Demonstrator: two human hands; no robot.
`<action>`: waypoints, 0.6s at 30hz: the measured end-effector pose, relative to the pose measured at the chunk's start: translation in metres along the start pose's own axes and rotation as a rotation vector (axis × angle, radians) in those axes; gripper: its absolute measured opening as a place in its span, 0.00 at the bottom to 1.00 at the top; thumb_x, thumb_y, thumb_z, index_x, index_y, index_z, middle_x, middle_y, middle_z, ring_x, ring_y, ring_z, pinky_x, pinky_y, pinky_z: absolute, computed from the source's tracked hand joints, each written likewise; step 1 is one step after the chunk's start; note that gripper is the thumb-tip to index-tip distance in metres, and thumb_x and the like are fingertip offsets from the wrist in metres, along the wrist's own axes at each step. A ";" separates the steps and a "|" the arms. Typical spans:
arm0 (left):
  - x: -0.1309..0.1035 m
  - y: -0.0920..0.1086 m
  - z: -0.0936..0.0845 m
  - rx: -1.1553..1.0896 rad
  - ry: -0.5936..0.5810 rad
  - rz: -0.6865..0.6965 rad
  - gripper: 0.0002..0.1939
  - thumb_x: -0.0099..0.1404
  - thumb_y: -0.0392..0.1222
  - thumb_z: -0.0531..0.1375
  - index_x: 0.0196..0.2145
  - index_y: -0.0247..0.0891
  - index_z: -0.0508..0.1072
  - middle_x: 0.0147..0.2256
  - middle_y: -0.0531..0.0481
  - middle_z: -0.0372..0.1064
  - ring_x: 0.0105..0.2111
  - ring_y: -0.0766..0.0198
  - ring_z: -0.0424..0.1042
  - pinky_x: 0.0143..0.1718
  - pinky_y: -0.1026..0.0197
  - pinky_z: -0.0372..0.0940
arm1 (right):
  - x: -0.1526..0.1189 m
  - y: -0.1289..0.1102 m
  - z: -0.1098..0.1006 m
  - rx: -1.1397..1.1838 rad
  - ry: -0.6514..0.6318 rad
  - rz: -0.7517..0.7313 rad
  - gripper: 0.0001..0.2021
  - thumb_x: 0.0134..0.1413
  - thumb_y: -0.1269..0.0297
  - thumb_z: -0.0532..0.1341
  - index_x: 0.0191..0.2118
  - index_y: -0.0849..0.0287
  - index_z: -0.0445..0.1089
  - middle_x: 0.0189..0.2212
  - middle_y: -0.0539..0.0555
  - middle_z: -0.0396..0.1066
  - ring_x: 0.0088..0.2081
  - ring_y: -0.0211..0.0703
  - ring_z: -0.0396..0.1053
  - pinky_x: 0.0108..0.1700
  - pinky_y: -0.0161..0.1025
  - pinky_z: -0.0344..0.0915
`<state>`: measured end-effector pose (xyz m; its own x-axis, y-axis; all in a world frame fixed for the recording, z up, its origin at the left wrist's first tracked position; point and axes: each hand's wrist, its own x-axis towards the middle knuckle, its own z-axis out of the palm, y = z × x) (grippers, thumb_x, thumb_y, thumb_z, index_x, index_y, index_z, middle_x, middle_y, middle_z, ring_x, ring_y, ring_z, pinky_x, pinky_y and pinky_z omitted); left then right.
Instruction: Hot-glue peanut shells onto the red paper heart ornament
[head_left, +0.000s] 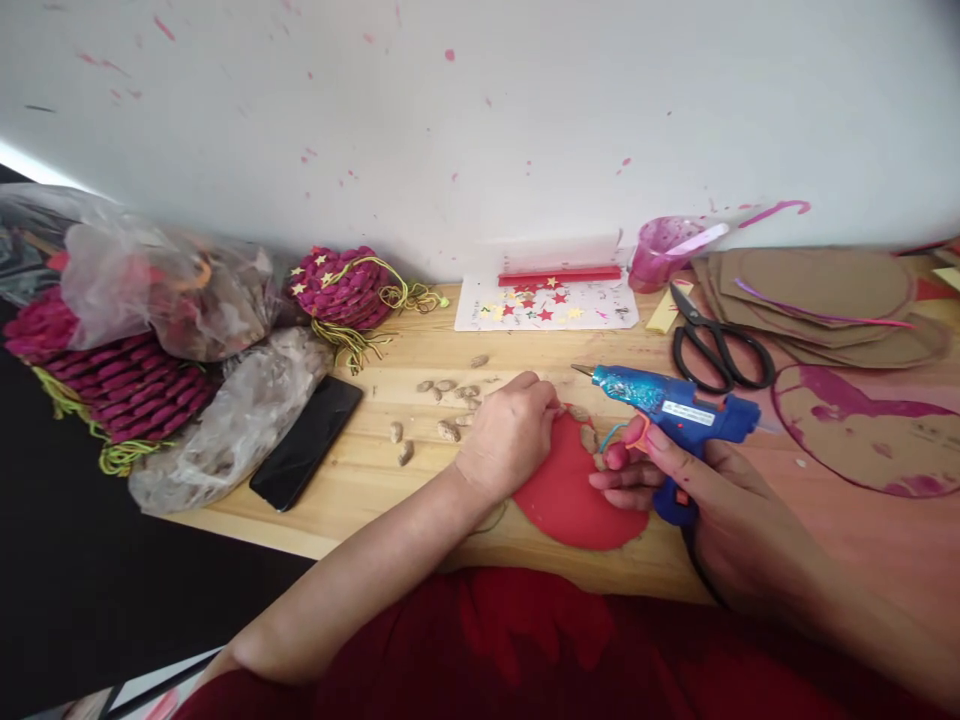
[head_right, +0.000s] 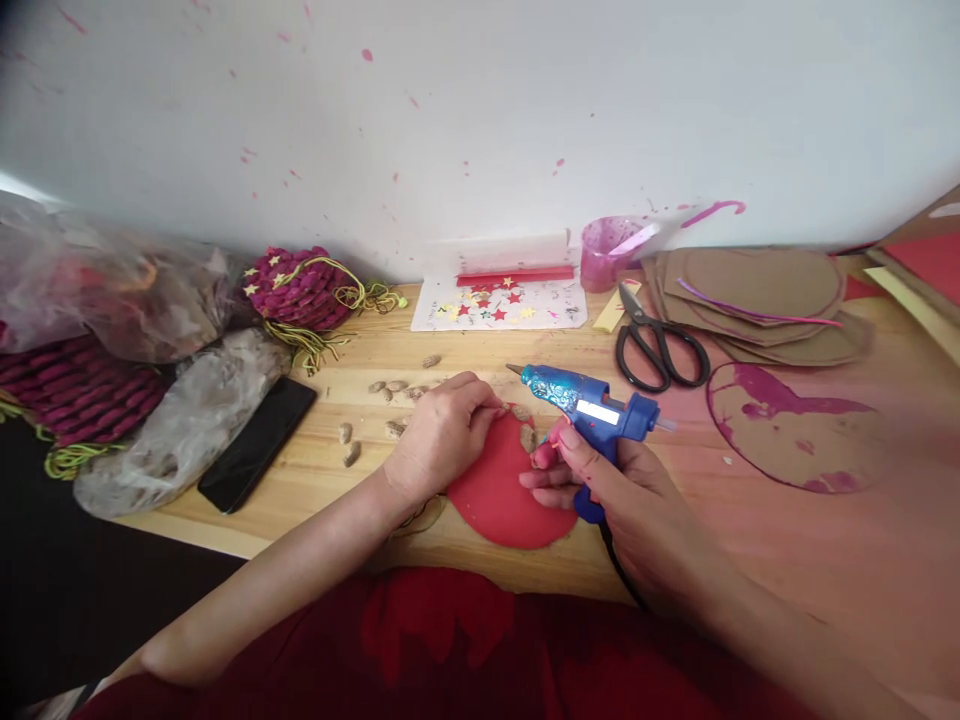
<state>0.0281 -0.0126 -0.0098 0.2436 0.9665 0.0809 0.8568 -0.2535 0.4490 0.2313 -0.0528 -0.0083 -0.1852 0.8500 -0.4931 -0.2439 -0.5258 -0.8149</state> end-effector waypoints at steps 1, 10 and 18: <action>0.000 0.000 0.000 0.002 0.000 0.002 0.08 0.69 0.31 0.58 0.33 0.38 0.76 0.36 0.47 0.74 0.36 0.60 0.75 0.39 0.60 0.68 | 0.000 0.000 0.000 0.002 0.001 0.000 0.19 0.50 0.44 0.73 0.35 0.57 0.77 0.36 0.55 0.78 0.36 0.47 0.81 0.38 0.39 0.80; 0.000 -0.003 0.002 -0.022 0.030 0.035 0.08 0.68 0.30 0.59 0.33 0.37 0.75 0.35 0.47 0.73 0.36 0.59 0.73 0.39 0.60 0.66 | -0.001 0.000 0.003 0.026 -0.013 -0.008 0.19 0.51 0.46 0.73 0.36 0.58 0.75 0.34 0.54 0.77 0.35 0.47 0.81 0.38 0.39 0.79; 0.001 -0.002 0.000 0.010 0.008 0.033 0.08 0.69 0.30 0.59 0.34 0.37 0.76 0.36 0.47 0.73 0.36 0.58 0.74 0.40 0.59 0.67 | -0.004 -0.013 0.002 0.049 -0.019 -0.120 0.18 0.54 0.46 0.71 0.35 0.56 0.73 0.30 0.53 0.75 0.29 0.45 0.78 0.24 0.35 0.72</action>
<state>0.0267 -0.0110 -0.0106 0.2681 0.9579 0.1023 0.8531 -0.2854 0.4368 0.2333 -0.0492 0.0050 -0.1700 0.9064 -0.3866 -0.3113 -0.4217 -0.8516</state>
